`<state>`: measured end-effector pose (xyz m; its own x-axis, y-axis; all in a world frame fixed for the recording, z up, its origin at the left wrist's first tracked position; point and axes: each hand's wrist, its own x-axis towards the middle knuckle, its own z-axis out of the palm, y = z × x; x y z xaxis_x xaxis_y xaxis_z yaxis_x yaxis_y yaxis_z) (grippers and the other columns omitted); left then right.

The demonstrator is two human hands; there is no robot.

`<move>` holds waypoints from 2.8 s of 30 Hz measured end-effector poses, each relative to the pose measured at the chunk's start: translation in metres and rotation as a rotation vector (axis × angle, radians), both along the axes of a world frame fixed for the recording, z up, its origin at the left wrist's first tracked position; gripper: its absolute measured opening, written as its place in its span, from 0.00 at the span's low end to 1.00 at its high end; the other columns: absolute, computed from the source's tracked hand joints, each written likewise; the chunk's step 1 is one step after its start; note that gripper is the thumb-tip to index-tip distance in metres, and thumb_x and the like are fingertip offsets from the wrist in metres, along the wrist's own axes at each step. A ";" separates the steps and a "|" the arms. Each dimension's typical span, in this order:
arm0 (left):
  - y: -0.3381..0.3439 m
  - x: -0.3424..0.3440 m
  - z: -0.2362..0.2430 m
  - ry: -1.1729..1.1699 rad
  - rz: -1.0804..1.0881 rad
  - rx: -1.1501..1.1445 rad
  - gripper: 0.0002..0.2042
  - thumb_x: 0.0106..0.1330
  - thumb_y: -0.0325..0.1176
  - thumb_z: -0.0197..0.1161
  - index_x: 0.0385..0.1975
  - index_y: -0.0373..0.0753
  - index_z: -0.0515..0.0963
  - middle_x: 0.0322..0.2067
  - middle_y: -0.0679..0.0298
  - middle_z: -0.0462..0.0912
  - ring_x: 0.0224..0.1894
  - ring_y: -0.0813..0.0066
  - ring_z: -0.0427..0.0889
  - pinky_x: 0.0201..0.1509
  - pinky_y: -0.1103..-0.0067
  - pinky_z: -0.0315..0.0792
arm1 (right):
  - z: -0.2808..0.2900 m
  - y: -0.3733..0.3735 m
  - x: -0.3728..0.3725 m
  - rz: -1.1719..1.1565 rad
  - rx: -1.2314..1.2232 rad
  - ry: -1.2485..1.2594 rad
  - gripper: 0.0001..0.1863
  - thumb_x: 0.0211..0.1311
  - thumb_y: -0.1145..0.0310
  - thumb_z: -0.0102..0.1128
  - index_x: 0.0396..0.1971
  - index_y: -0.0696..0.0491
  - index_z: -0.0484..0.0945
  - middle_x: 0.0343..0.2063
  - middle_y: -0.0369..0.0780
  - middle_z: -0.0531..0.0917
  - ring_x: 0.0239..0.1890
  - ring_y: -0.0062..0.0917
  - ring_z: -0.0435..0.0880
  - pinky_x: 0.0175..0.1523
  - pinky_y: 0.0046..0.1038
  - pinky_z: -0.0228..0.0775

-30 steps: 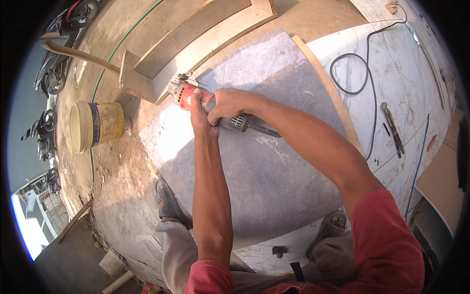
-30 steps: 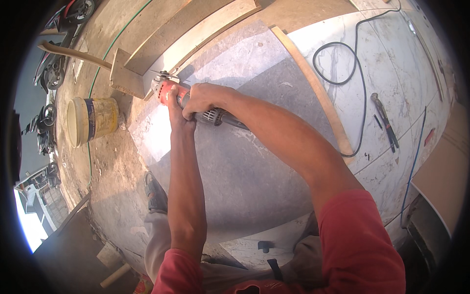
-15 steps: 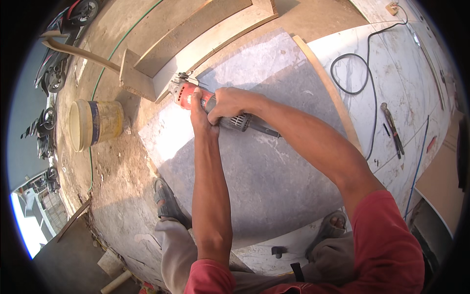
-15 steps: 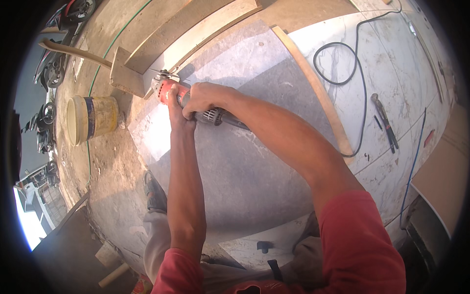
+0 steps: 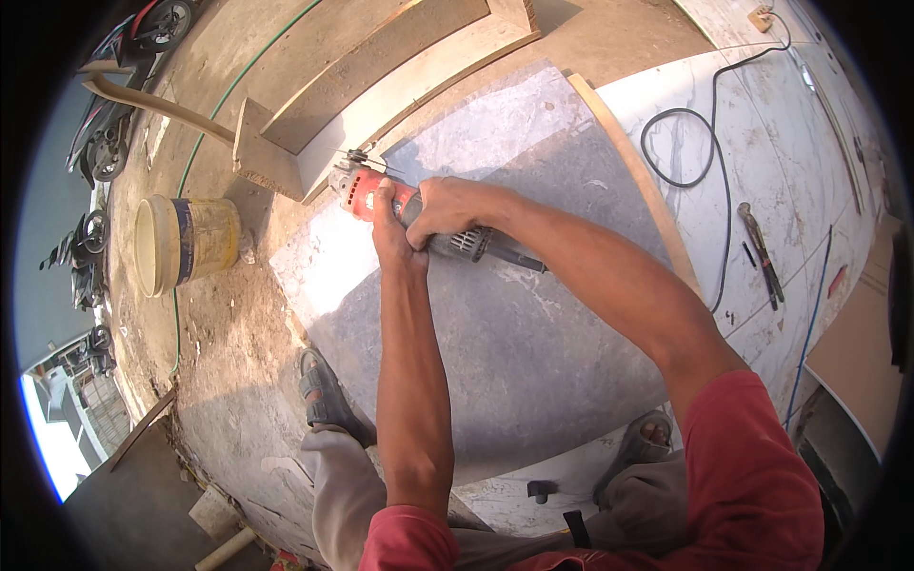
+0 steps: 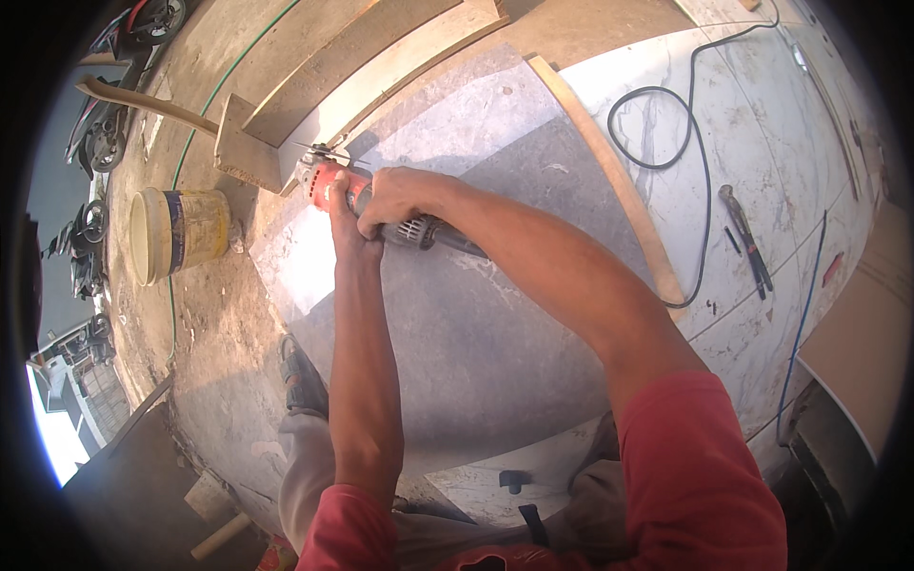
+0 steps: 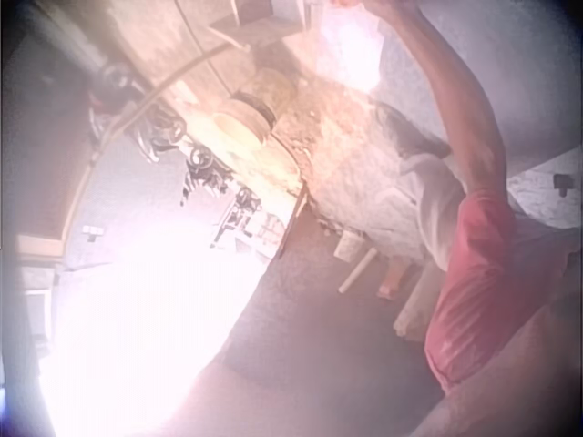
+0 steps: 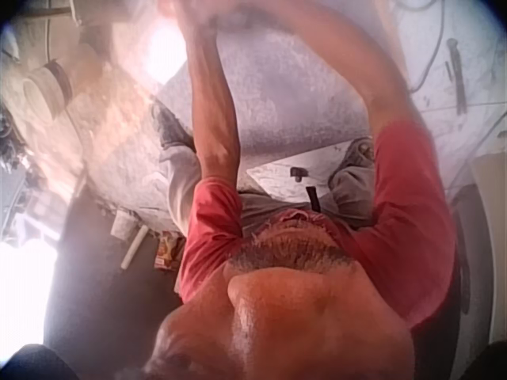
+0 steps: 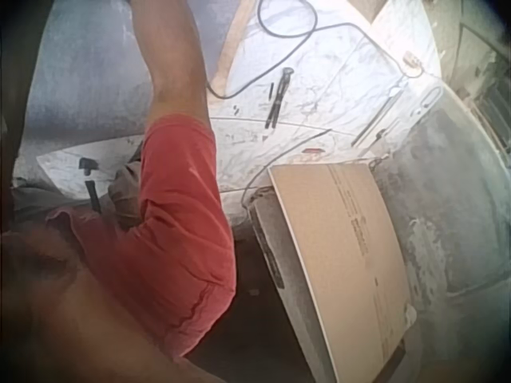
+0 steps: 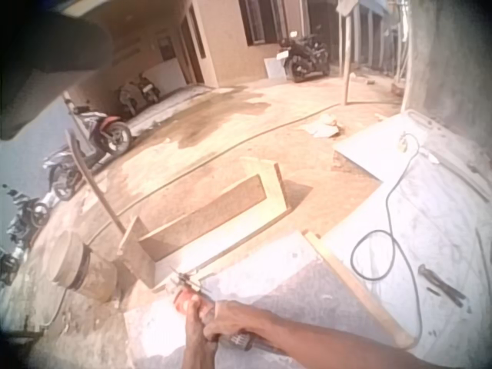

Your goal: The person uses an angle grinder to cut along the edge of a tile and then lifts the tile to check the progress.

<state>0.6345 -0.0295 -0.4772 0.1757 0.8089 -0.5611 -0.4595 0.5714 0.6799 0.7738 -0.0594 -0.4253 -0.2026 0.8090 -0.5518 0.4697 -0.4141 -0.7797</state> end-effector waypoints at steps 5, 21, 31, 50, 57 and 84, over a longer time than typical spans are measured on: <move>-0.005 -0.002 0.003 0.012 -0.005 0.020 0.12 0.66 0.42 0.63 0.40 0.42 0.73 0.32 0.66 0.79 0.32 0.75 0.81 0.36 0.75 0.78 | 0.000 -0.005 -0.004 -0.009 -0.036 0.005 0.38 0.33 0.57 0.69 0.44 0.71 0.74 0.35 0.56 0.83 0.36 0.40 0.84 0.38 0.33 0.76; -0.012 -0.028 -0.007 -0.011 -0.062 0.113 0.18 0.66 0.44 0.64 0.47 0.39 0.73 0.37 0.63 0.81 0.37 0.73 0.83 0.41 0.74 0.79 | -0.005 -0.022 -0.035 -0.102 0.063 -0.135 0.42 0.34 0.56 0.68 0.52 0.66 0.70 0.44 0.58 0.82 0.48 0.48 0.83 0.52 0.39 0.77; 0.004 -0.058 0.008 0.142 -0.154 0.113 0.16 0.65 0.43 0.64 0.44 0.38 0.75 0.34 0.64 0.81 0.33 0.74 0.81 0.38 0.76 0.76 | -0.009 -0.025 -0.072 -0.234 0.095 -0.031 0.46 0.36 0.53 0.68 0.52 0.72 0.67 0.46 0.64 0.78 0.51 0.50 0.80 0.54 0.38 0.74; 0.043 -0.085 0.013 0.311 -0.485 0.023 0.22 0.57 0.46 0.70 0.42 0.35 0.77 0.31 0.61 0.82 0.28 0.71 0.81 0.33 0.75 0.76 | -0.015 -0.015 -0.121 -0.621 0.072 0.156 0.38 0.32 0.56 0.72 0.41 0.72 0.76 0.36 0.56 0.84 0.41 0.43 0.85 0.47 0.34 0.77; 0.043 -0.087 0.015 0.317 -0.465 0.035 0.22 0.57 0.45 0.70 0.41 0.33 0.77 0.31 0.60 0.82 0.28 0.70 0.82 0.34 0.74 0.76 | -0.002 -0.016 -0.119 -0.610 0.038 0.169 0.30 0.32 0.56 0.71 0.33 0.67 0.80 0.33 0.54 0.85 0.37 0.41 0.86 0.44 0.34 0.78; 0.062 -0.084 0.013 0.270 -0.532 0.022 0.22 0.58 0.44 0.70 0.43 0.34 0.75 0.32 0.59 0.81 0.30 0.69 0.82 0.35 0.74 0.77 | -0.029 0.003 -0.125 -0.642 -0.003 0.207 0.22 0.39 0.60 0.69 0.32 0.61 0.79 0.28 0.43 0.84 0.30 0.27 0.83 0.37 0.29 0.73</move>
<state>0.5500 0.0326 -0.4645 0.4135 0.6607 -0.6264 0.0764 0.6604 0.7470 0.6483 -0.0569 -0.4547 0.2163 0.8026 -0.5560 -0.0299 -0.5637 -0.8254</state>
